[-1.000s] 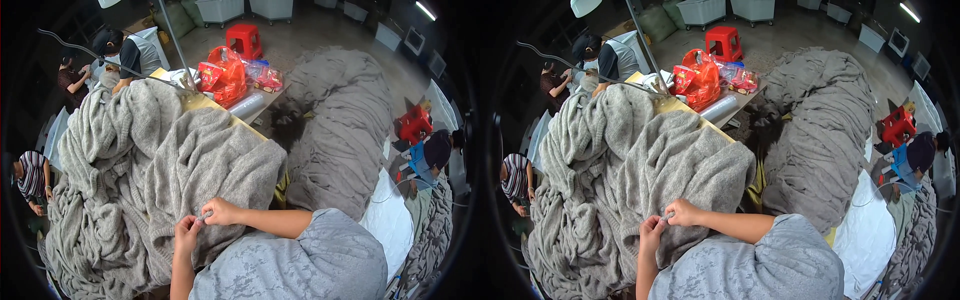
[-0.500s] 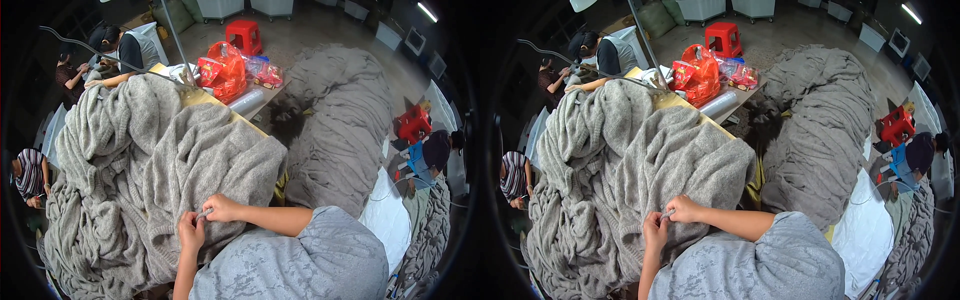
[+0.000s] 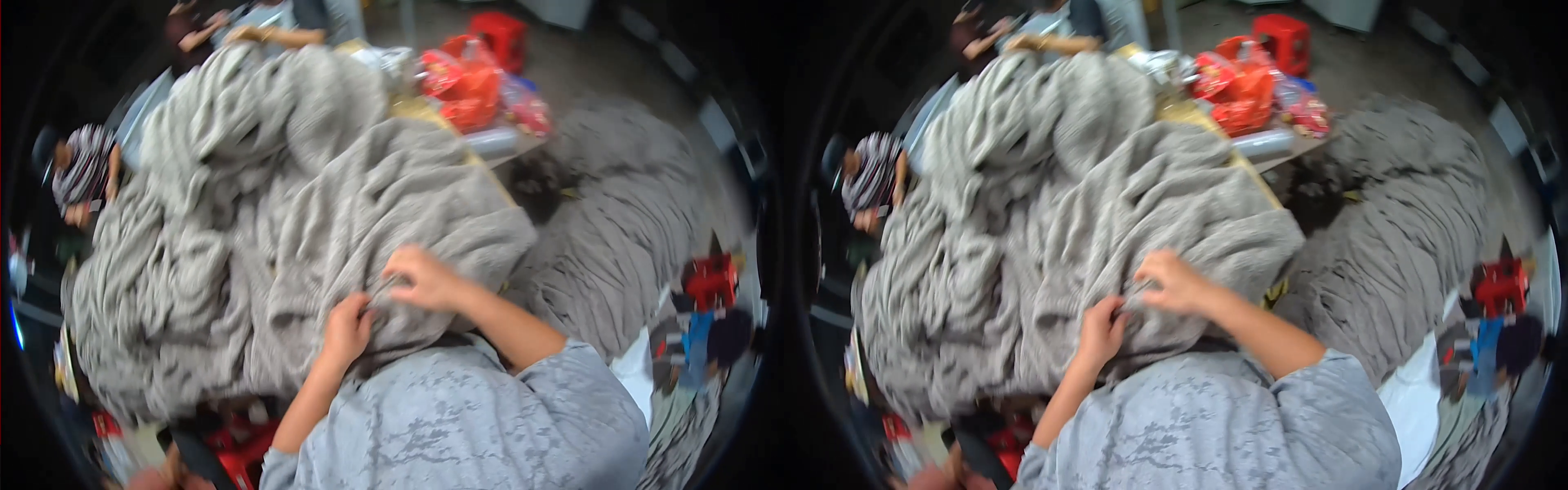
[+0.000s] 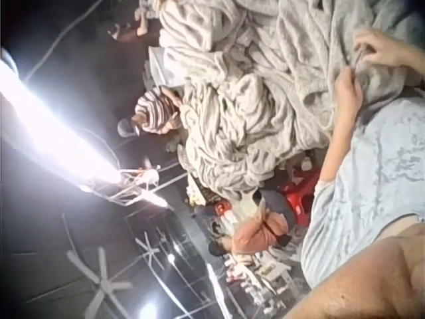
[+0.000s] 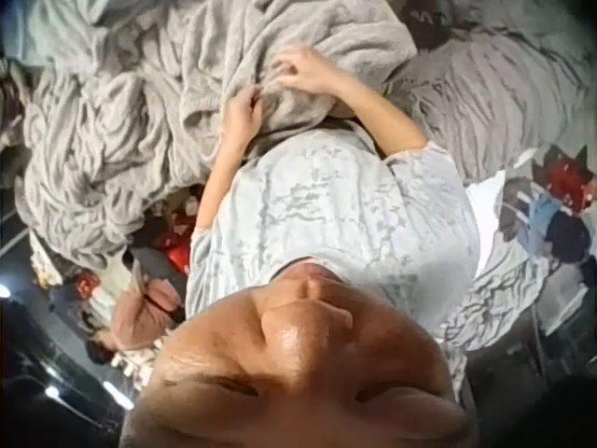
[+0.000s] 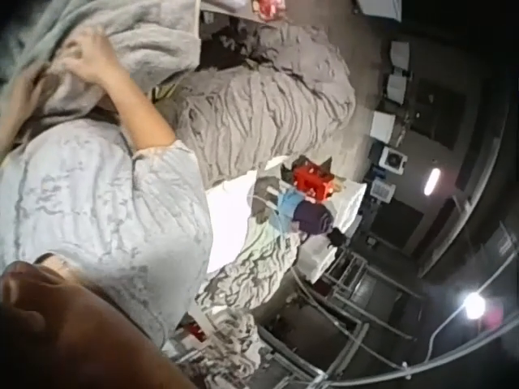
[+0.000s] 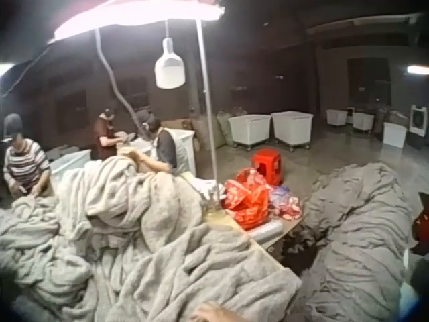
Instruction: Inspecting a knitted garment for quality and arranging it on a work table in a factory setting.
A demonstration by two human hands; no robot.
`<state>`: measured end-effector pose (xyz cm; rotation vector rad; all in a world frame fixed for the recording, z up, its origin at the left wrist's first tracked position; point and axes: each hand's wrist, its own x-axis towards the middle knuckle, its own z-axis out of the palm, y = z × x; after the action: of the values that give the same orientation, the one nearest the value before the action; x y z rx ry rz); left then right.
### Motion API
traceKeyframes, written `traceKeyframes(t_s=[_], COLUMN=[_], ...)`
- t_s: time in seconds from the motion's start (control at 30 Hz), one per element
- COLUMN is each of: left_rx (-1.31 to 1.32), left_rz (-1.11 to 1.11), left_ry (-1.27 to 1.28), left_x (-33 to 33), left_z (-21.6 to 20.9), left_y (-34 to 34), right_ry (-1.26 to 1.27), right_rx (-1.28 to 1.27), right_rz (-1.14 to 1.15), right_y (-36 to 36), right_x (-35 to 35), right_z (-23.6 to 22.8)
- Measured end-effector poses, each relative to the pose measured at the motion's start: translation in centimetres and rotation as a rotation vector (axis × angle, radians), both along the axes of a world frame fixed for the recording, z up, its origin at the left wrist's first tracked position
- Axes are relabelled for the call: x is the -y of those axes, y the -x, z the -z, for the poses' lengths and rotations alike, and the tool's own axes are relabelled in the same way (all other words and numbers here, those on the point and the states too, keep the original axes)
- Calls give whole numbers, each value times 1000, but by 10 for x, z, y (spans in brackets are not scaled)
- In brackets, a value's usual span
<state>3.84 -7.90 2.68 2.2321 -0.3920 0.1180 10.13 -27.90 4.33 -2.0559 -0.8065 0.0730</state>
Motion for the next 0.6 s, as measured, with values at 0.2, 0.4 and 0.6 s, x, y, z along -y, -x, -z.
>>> traceKeyframes(t_s=[0.2,0.4,0.6], left_rx=[166,187,188], left_rz=[23,8,-53], left_ry=[-169,-199,-187], left_x=[9,6,4], left_z=[-1,7,8], left_y=[9,15,12], right_ry=[75,367,249], right_rx=[202,269,-206], right_rz=[-79,-117,-123], right_y=[-28,-44,-43], right_x=[-25,-50,-40], right_z=[-7,23,-10])
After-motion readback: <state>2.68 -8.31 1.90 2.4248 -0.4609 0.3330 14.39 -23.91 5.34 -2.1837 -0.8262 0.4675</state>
